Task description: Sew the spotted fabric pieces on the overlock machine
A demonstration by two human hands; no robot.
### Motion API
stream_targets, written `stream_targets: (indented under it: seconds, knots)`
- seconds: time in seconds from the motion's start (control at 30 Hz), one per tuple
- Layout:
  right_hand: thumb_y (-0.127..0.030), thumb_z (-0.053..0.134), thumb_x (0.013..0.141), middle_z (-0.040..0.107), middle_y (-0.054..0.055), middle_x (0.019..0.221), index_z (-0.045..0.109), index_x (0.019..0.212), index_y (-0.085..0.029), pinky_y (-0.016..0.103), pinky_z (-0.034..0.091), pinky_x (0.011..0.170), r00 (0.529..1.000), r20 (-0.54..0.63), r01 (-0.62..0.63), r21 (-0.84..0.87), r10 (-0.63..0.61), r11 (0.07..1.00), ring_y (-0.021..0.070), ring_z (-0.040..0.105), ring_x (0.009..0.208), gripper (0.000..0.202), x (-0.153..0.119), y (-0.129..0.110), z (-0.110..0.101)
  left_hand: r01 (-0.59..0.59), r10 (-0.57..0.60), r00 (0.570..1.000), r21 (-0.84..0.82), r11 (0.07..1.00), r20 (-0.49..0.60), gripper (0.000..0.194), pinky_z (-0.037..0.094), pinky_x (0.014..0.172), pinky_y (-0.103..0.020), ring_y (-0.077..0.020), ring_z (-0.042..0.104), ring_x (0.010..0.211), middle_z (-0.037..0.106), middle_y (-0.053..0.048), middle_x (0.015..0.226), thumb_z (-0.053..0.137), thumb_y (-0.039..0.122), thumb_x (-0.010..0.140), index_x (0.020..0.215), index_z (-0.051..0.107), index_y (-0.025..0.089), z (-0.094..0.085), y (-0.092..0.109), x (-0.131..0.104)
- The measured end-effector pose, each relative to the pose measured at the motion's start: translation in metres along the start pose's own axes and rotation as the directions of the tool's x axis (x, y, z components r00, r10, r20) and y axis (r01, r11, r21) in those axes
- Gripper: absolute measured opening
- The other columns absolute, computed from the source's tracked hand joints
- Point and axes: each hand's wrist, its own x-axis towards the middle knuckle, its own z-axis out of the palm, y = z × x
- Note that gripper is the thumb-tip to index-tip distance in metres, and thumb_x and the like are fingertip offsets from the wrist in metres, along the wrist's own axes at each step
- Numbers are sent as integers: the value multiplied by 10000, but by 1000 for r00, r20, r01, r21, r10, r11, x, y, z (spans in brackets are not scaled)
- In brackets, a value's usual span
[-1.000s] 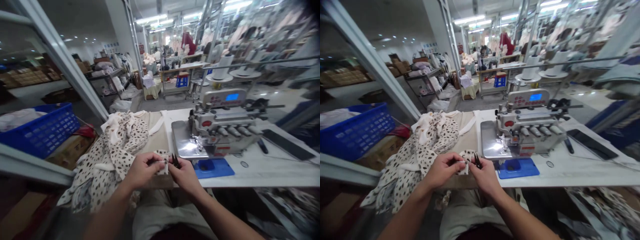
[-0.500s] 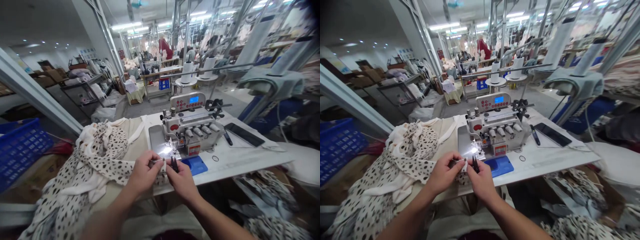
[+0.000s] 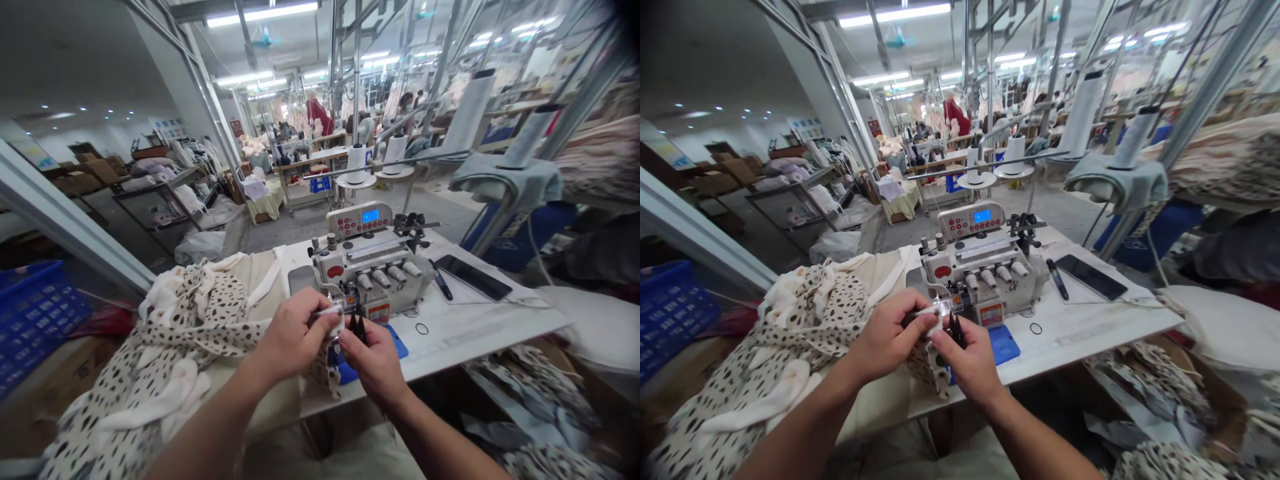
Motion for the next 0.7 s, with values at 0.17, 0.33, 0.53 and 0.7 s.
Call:
stream_targets:
  seconds: [0.17,0.33,0.53,0.7]
  knots:
    - [-382,694,861,604,8,726,696,769,-158,254,419,655,1000,23,-1,-99,3,995,144,496,685,242,4,-1,-5,63,-58,997,-79,995,59,146,460,746,-272,-170,606,806,670,-28,879,573,322,922,944,646,197,13,-13,-2]
    - [-364,679,856,593,-4,683,670,732,-147,248,391,634,997,-22,-82,-143,80,986,137,477,656,250,-6,12,0,202,-198,979,-211,956,39,200,457,697,-243,-149,604,795,648,-4,885,600,360,913,1035,591,202,30,-39,-19]
    - [-413,656,858,610,-4,667,671,724,-153,246,401,619,991,-8,-131,-163,131,978,145,502,638,293,-8,17,1,235,-240,971,-223,946,2,120,454,721,-251,-149,603,797,642,7,851,625,311,887,907,590,197,36,-47,-22]
    - [-409,591,909,639,16,649,663,656,-162,257,423,645,990,-23,-142,-215,140,966,157,539,635,360,-11,27,-5,217,-222,975,-139,966,-18,55,444,707,-268,-155,605,762,656,7,827,591,247,898,863,590,205,44,-47,-16]
